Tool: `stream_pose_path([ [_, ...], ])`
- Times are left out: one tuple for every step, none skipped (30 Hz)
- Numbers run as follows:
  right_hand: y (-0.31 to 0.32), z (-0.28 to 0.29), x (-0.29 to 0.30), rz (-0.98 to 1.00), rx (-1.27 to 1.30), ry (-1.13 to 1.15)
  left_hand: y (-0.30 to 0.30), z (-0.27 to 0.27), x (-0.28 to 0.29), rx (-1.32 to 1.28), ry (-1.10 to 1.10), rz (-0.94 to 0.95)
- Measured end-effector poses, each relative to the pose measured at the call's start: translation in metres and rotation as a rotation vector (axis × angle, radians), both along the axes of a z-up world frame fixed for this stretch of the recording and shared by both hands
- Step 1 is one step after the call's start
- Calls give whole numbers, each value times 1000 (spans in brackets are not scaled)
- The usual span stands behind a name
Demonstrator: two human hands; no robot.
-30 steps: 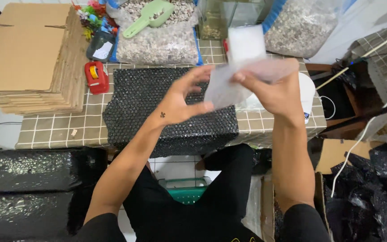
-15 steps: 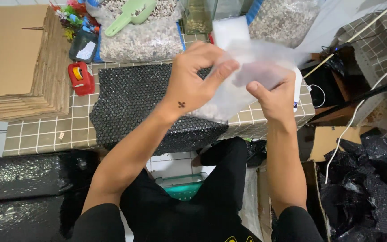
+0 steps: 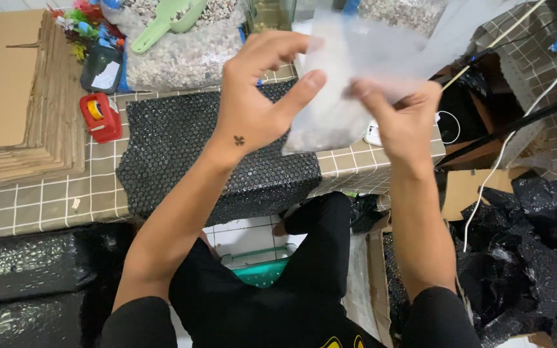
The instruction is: Filling small plastic bags with aquarium gravel using a scoop and weighing them on a digital scale.
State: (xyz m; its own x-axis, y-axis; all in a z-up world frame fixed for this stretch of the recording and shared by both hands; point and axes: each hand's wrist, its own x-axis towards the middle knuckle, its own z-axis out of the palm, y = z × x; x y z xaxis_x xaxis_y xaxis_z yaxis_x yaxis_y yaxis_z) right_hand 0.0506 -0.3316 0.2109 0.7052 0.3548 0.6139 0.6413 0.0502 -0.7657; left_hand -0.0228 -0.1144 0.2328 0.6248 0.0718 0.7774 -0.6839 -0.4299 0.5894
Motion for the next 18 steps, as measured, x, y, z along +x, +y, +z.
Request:
stream_pose_path([
  [-5,3,4,-74,5,-16,6,-8,4,24,14,3],
  [-12,5,8,-150,10,-31,12,-16,8,49,29,4],
  [-21,8,16,-157,11,-28,21,-28,8,50,31,-3],
  [-33,11,23,-150,-22,-36,27,-40,10,116,85,38],
  [-45,14,30,-143,-55,-44,33,-51,12,183,137,78],
  [-56,14,37,-165,-54,-42,42,-67,12,186,135,56],
  [-67,13,43,-218,-109,0,50,-84,12,239,170,112],
  [-79,14,49,-270,-164,42,59,-100,14,290,203,168],
  [-88,12,57,-292,-163,43,65,-117,15,293,200,146],
  [-96,9,65,-277,-167,51,73,-135,15,337,317,242],
  [-105,7,73,-261,-171,58,81,-152,15,382,434,338],
  [-113,0,84,-277,-171,59,86,-168,17,384,431,323],
  [-121,-8,95,-260,-134,86,91,-184,19,442,443,420],
  [-129,-15,107,-239,-96,110,97,-200,21,498,453,523],
  [-133,-23,116,-250,-95,109,98,-211,21,500,449,513],
  [-137,-32,126,-255,-72,133,100,-222,20,514,445,562],
  [-141,-40,135,-260,-49,156,101,-233,20,527,440,610],
  [-143,-46,142,-266,-49,155,101,-236,21,528,437,604],
])
